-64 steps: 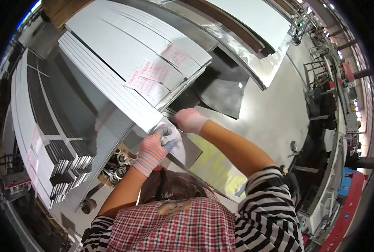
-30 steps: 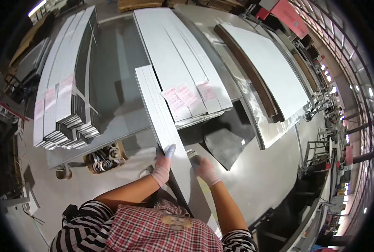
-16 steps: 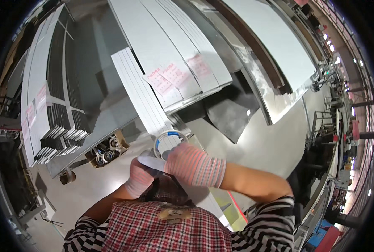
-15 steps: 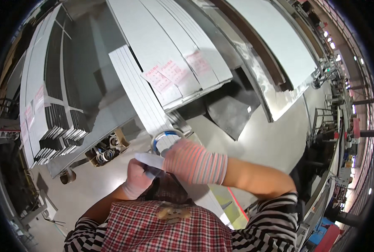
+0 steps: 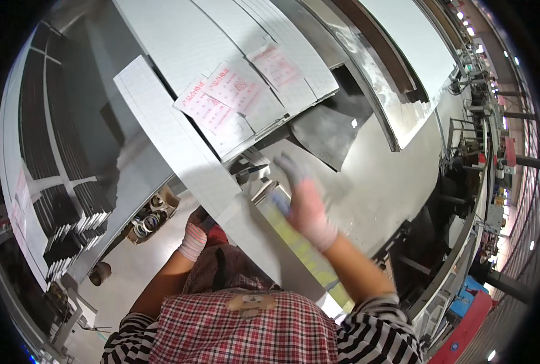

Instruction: Taping and organizing long rectangular parts in a manufacturing facility.

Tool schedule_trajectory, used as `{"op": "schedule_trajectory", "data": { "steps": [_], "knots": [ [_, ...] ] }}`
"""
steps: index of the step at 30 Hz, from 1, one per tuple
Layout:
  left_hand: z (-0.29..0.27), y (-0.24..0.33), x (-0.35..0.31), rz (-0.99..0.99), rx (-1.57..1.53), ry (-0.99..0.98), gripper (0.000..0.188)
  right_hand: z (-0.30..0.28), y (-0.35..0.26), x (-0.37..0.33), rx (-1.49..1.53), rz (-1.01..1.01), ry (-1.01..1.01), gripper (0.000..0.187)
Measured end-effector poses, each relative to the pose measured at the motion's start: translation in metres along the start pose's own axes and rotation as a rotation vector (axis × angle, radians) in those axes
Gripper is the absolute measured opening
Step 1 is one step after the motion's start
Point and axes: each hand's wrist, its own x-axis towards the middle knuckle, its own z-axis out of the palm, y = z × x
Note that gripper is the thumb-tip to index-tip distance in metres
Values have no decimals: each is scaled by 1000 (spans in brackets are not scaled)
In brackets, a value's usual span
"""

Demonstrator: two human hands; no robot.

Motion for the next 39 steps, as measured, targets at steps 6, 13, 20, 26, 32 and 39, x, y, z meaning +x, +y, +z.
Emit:
{"op": "schedule_trajectory", "data": {
  "steps": [6, 13, 20, 26, 32, 39],
  "knots": [
    [-93, -82, 63, 193, 1124, -147, 37, 49, -82, -51, -243, 101, -191, 66],
    [8, -54, 150, 283, 155, -467, 28, 62, -79, -56, -271, 146, -117, 64],
    [-85, -45, -1, -216, 459, 21, 23, 57, -71, -63, -291, 113, -25, 65],
    [44, 58, -30, 321, 563, -108, 37, 41, -82, -59, -259, 37, -137, 74],
    [73, 110, 2, 180, 1675, -461, 34, -33, -136, 2, -240, -443, -161, 55],
    [103, 154, -18, -25, 1552, -179, 41, 5, -7, 58, -312, -306, -679, 31]
  ]
}}
